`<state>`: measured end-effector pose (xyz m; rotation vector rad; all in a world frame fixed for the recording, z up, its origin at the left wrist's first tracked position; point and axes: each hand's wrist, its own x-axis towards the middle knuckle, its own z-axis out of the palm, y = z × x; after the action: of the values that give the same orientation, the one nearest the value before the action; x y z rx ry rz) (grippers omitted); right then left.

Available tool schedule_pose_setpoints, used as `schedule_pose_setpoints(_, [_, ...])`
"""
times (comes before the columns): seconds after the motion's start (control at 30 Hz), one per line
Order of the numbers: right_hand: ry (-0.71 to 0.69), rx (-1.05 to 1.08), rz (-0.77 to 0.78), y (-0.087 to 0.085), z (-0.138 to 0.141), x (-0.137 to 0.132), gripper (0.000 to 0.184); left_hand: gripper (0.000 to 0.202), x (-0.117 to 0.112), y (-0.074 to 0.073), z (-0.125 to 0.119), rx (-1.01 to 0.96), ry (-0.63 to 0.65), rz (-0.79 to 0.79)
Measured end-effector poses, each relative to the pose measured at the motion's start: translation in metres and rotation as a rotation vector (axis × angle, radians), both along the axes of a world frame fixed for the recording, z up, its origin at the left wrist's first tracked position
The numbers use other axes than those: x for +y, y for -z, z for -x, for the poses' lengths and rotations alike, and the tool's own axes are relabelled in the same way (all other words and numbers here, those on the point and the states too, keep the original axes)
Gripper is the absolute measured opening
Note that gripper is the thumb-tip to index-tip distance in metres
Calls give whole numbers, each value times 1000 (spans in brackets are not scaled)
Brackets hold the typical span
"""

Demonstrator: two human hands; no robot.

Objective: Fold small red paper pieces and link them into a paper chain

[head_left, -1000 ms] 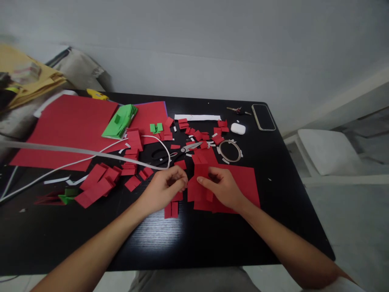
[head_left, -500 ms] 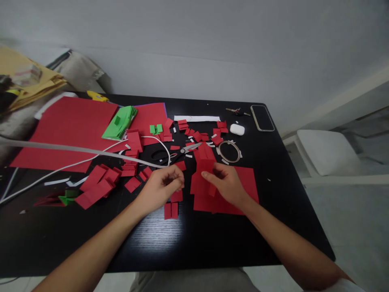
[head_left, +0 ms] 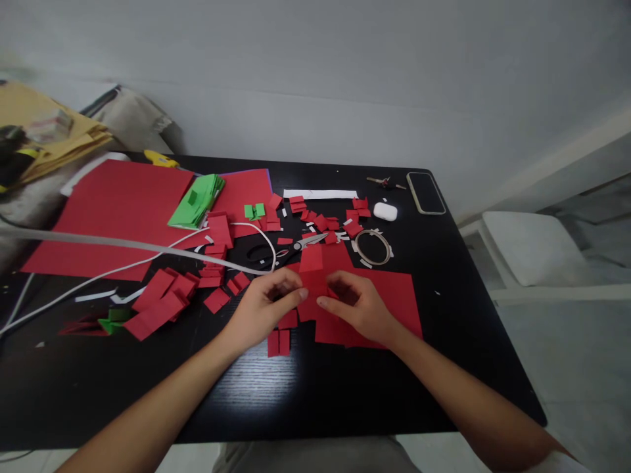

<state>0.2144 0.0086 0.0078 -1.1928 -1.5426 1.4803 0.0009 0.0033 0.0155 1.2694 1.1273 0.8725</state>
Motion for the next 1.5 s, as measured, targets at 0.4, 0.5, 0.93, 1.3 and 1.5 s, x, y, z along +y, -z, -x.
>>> schedule_pose_setpoints(0.4, [-115,130,-119,3,-1,-2,14,39,-3,-1,-6,-218,-38,156])
schedule_pose_setpoints(0.5, [-65,52,-122,3,3,-4,24,40,-4,-1,-8,-253,-27,201])
schedule_pose_setpoints(0.93, [54,274,170,12,6,-1,57,23,-6,8,-4,-112,150,176])
schedule_pose_setpoints(1.3, [-93,15,150,-6,-3,5,27,18,-1,4,2,116,253,157])
schedule_pose_setpoints(1.5, [56,-30,116,-5,0,3,14,28,1,6,4,46,65,146])
